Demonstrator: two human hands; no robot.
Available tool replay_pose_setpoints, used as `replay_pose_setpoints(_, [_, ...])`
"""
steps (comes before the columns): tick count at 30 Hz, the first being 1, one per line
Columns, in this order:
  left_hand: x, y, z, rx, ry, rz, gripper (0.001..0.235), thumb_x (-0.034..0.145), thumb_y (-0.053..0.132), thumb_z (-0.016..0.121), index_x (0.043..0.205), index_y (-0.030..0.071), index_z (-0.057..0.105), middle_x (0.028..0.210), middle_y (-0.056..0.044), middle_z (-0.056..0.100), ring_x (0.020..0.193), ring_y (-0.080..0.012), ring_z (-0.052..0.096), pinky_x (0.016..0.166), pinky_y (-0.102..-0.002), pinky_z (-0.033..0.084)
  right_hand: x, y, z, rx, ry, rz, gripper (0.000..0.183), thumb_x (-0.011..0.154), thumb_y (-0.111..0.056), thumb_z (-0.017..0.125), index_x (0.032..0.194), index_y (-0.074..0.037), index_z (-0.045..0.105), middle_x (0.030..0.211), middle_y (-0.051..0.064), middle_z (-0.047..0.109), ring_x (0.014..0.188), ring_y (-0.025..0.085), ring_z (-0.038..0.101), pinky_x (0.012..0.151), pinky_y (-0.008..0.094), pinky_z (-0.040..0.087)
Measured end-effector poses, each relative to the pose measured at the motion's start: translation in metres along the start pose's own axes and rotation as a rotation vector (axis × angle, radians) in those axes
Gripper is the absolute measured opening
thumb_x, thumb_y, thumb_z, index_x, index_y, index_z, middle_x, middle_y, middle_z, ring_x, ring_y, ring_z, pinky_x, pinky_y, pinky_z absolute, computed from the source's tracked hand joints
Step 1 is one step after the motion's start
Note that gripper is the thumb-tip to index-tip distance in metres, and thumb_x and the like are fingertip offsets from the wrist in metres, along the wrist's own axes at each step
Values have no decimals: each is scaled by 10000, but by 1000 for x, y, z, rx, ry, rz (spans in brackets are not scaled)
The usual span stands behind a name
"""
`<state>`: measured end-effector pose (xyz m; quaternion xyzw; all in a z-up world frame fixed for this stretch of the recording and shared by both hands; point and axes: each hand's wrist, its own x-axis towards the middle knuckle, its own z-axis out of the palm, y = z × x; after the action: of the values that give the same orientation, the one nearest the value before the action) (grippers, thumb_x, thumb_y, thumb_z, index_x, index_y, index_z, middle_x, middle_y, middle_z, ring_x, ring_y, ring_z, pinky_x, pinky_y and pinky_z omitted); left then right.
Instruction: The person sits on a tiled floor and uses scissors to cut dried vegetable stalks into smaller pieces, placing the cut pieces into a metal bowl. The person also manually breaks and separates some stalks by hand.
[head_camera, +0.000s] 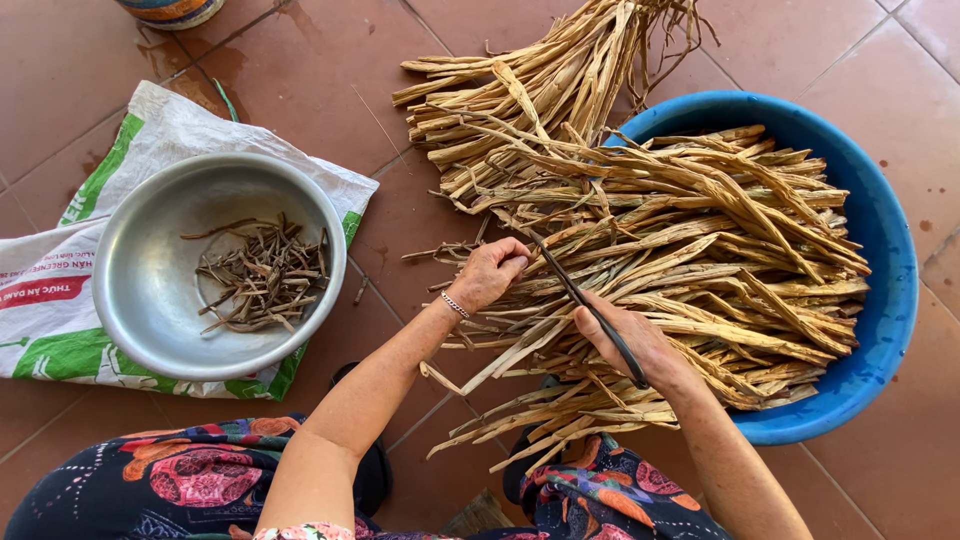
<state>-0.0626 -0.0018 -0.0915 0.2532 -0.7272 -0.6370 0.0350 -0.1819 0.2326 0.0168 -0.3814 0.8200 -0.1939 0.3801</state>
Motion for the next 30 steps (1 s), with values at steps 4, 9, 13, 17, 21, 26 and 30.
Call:
replay_pose_setpoints(4, [-1,-9,-8,-131,15,-23,106,1003,115,603,1055,68,682,768,23,666,665,-33,588,585,-241,503,8,-5,1,-24,-38,111,640,980,-667,345,1318,-200,622,895,189,746,930,381,706,831,514,536])
replay_pose_setpoints(9, [-28,-23,-91,322,475,97,112,967,119,658,1024,117,754,826,-19,749,664,-64,650,583,-245,542,-4,-7,-2,-50,-24,123,639,923,-670,399,1381,-269,592,898,205,748,949,384,723,853,512,529])
replay_pose_setpoints(13, [-73,-26,-181,888,696,-96,92,1023,240,711,1001,185,781,937,-63,773,816,-177,701,810,-387,586,-17,-15,-5,-231,-9,60,704,872,-684,503,1444,-275,526,928,232,735,956,429,696,853,526,526])
replay_pose_setpoints(17, [-88,-29,-192,1517,746,-290,282,688,452,768,911,281,797,1158,-56,708,1059,-275,655,858,-601,526,-23,-28,-5,-448,-25,92,752,866,-713,515,1475,-271,486,918,221,737,931,430,708,839,541,530])
replay_pose_setpoints(21, [-45,-36,-129,907,508,318,105,933,202,687,922,155,779,1018,-44,748,970,-247,673,852,-409,559,-25,-31,-4,-502,7,50,782,855,-724,507,1460,-228,498,878,203,747,879,410,726,796,535,548])
replay_pose_setpoints(26, [19,-35,-34,721,226,306,148,926,276,684,946,170,786,966,-9,735,944,-244,604,786,-420,462,-25,-25,-4,-456,-19,95,773,848,-716,530,1465,-252,503,886,204,746,913,402,719,831,521,537])
replay_pose_setpoints(30, [31,-30,-19,666,144,241,147,850,299,711,887,183,794,947,-7,702,996,-260,562,859,-458,371,-25,-23,-7,-311,-37,133,766,851,-699,538,1489,-278,491,925,211,752,977,398,713,888,508,521])
